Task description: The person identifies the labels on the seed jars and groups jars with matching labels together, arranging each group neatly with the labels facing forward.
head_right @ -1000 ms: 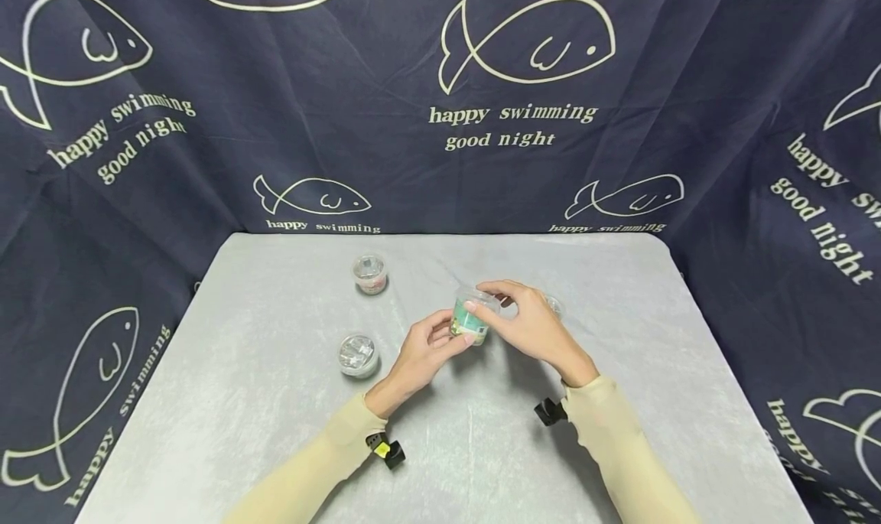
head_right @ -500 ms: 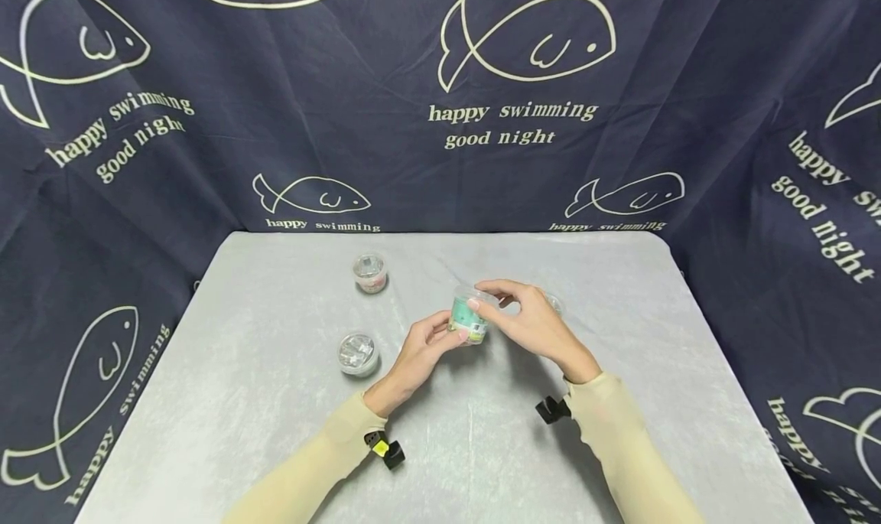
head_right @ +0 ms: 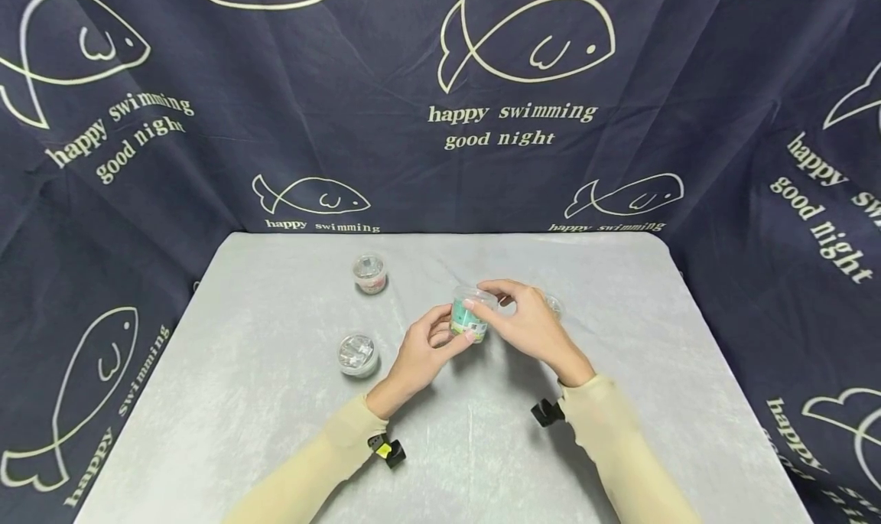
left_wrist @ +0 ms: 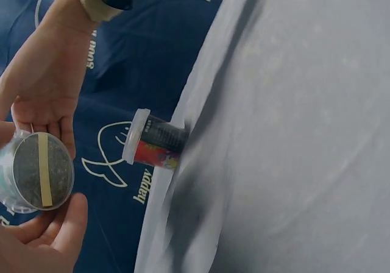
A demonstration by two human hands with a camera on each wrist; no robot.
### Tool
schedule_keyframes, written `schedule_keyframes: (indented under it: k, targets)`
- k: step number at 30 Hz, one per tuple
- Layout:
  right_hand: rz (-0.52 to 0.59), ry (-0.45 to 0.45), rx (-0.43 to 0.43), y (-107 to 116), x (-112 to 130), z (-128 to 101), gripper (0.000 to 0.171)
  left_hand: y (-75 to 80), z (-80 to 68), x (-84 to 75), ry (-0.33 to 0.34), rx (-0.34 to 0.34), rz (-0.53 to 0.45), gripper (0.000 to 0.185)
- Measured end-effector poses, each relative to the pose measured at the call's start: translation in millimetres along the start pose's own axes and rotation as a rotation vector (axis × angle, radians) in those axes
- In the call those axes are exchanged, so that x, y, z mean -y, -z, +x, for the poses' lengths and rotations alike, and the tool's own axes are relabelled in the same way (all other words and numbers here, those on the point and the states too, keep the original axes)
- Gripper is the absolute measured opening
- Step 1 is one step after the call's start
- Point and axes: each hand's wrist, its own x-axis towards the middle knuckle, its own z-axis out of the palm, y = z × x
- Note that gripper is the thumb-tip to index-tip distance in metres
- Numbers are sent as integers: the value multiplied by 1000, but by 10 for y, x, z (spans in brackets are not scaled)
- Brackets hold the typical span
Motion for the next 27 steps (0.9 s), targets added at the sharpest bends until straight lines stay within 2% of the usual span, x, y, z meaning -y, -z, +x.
schedule_keyframes:
  k: [4,8,15,27]
  targets:
    - [-14,-4,-12,-21,-3,-1,47,-1,-10,3,-12,-39,103,64]
    - [-16,-19,-13,-33,-2,1,50,-1,-17,8,-16,-61,137,64]
    - [-26,-33,-2,-38,8,7,49,7,-22,-3,-18,-64,127,58]
    - [-33,-32,17,-27,6,15,47,26,-21,6,8,-29,37,50]
